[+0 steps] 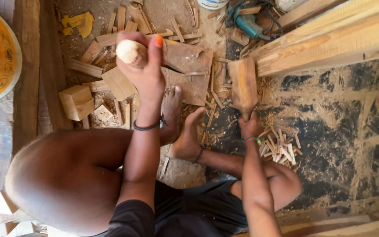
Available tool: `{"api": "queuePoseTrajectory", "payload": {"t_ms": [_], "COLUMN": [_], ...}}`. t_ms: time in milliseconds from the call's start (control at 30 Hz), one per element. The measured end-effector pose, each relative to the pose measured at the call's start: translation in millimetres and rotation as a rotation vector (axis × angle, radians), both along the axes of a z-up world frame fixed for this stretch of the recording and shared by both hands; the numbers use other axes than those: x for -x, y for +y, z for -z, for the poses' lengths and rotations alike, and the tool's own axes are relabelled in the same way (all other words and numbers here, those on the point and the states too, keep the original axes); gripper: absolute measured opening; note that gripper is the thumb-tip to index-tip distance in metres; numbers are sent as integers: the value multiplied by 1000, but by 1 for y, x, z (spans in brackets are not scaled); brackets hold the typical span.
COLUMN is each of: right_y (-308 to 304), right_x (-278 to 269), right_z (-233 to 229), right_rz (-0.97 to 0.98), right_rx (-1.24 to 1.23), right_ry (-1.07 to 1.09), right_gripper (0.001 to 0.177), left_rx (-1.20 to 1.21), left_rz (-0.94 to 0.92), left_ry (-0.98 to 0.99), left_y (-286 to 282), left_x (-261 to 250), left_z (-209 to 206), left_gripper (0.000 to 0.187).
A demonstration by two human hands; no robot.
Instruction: The person sits on the floor and carves a small cylindrical piece of wood using a chisel and a wooden mallet. They repeatedly strike the chisel to shape the wood, occasionally rotating the piece to work on different sides.
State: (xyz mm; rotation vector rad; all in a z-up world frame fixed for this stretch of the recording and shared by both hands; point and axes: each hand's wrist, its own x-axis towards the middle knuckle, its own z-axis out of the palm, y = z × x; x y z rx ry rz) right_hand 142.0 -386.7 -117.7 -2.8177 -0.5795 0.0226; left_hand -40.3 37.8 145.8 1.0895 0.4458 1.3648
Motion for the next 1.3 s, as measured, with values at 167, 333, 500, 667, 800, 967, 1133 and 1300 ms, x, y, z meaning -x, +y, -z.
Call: {"api": "queuePoseTrajectory", "payload": {"t_ms": [167,333,500,667,800,967,1133,1300], "right_y": [16,19,24,56,87,93,84,64], "right_x": [10,14,19,34,42,41,20,-17], "right_z": [-8,-11,-17,-31,-45,-64,-43,-1], "right_rz": [-184,-240,-163,-281,-405,-383,-285,-139], "right_rx": [-39,-100,-108,-236,-167,-144,-396,-477], "right_ry": [-10,-54,61,50,20,59,195,205], "right_gripper": [44,54,51,58,55,60,42,26], "left_rx": [68,-4,30,42,-51,-49,-57,30], "left_rz": [92,91,130,86,62,124,150,231], "left_ry": [23,119,105,95,212,246,287,282], "left_y": [-13,-21,-20,-13,-12,-22,-28,-33], "left_x": [-7,-5,-4,-7,-7,-2,-10,-9], "left_z": [-5,-1,3,10,19,20,22,23], "left_gripper": [23,26,26,26,25,26,27,28]}}
